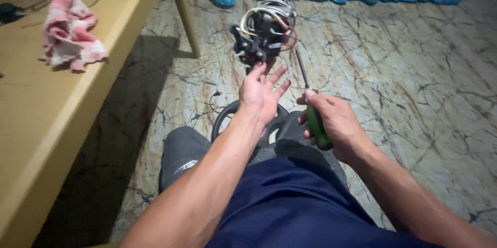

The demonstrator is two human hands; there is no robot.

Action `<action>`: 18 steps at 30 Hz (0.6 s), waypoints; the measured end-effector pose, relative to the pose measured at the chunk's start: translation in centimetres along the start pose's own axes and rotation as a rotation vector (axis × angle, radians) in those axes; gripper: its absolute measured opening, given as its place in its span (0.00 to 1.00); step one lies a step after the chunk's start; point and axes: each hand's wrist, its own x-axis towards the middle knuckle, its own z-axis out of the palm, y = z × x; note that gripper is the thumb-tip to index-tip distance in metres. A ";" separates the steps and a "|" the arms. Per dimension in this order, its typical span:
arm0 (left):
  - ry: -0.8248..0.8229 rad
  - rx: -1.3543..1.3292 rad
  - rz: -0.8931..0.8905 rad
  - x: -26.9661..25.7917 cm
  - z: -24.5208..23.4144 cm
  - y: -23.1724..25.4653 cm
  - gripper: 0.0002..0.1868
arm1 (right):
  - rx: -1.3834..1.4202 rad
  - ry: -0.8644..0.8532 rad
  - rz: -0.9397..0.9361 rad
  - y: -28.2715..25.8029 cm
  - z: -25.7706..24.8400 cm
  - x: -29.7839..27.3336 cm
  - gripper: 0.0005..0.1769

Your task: The person uses a screwdriver to remove and reattach screws on a disassembled electronic device, likely a motor or fan component. They manipulate wires and internal parts while seated on the floor.

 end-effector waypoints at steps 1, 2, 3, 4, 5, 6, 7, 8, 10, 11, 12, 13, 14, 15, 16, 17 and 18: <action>-0.030 -0.011 0.001 0.3 0.0 -0.1 0.14 | 0.000 0.000 0.003 0.1 -0.1 0.0 0.24; -0.060 -0.019 0.001 0.6 -0.1 -0.3 0.14 | 0.004 0.000 0.006 0.2 -0.2 0.0 0.24; -0.090 -0.027 0.001 0.9 -0.1 -0.5 0.15 | 0.008 0.001 0.009 0.3 -0.3 -0.1 0.24; -0.096 -0.030 0.002 1.4 -0.1 -0.6 0.16 | 0.017 -0.008 -0.001 0.3 -0.4 0.0 0.24; -0.101 -0.033 0.004 1.8 -0.2 -0.7 0.18 | 0.026 -0.018 -0.011 0.4 -0.4 0.0 0.24; -0.105 -0.034 0.008 2.1 -0.3 -0.7 0.19 | 0.036 -0.030 -0.022 0.4 -0.4 0.0 0.23; -0.125 -0.032 0.016 2.3 -0.4 -0.8 0.20 | 0.033 -0.031 -0.029 0.4 -0.4 -0.1 0.23; -0.145 -0.034 0.025 2.5 -0.6 -0.9 0.20 | 0.027 -0.033 -0.036 0.3 -0.4 0.0 0.23; -0.171 -0.031 0.025 2.9 -0.9 -1.0 0.21 | 0.026 -0.044 -0.055 0.1 -0.2 0.1 0.22; -0.177 -0.028 0.016 3.1 -1.0 -1.0 0.21 | 0.031 -0.054 -0.067 0.0 -0.2 0.1 0.22; -0.182 -0.025 0.007 3.2 -1.0 -1.2 0.21 | 0.035 -0.064 -0.078 0.0 -0.3 0.1 0.21; -0.195 -0.022 -0.001 3.4 -0.9 -1.4 0.21 | 0.035 -0.068 -0.067 -0.2 -0.3 0.2 0.21; -0.206 -0.018 -0.007 3.7 -0.9 -1.5 0.20 | 0.036 -0.074 -0.055 -0.3 -0.3 0.4 0.21; -0.217 -0.014 -0.013 4.0 -0.8 -1.6 0.20 | 0.038 -0.080 -0.043 -0.5 -0.2 0.5 0.20; -0.230 -0.016 -0.022 4.3 -0.7 -1.8 0.19 | 0.040 -0.090 -0.048 -0.6 -0.2 0.6 0.20; -0.242 -0.019 -0.032 4.5 -0.6 -2.1 0.18 | 0.042 -0.099 -0.053 -0.7 -0.1 0.6 0.21; -0.253 -0.022 -0.042 4.8 -0.6 -2.4 0.17 | 0.045 -0.108 -0.056 -0.7 -0.1 0.7 0.21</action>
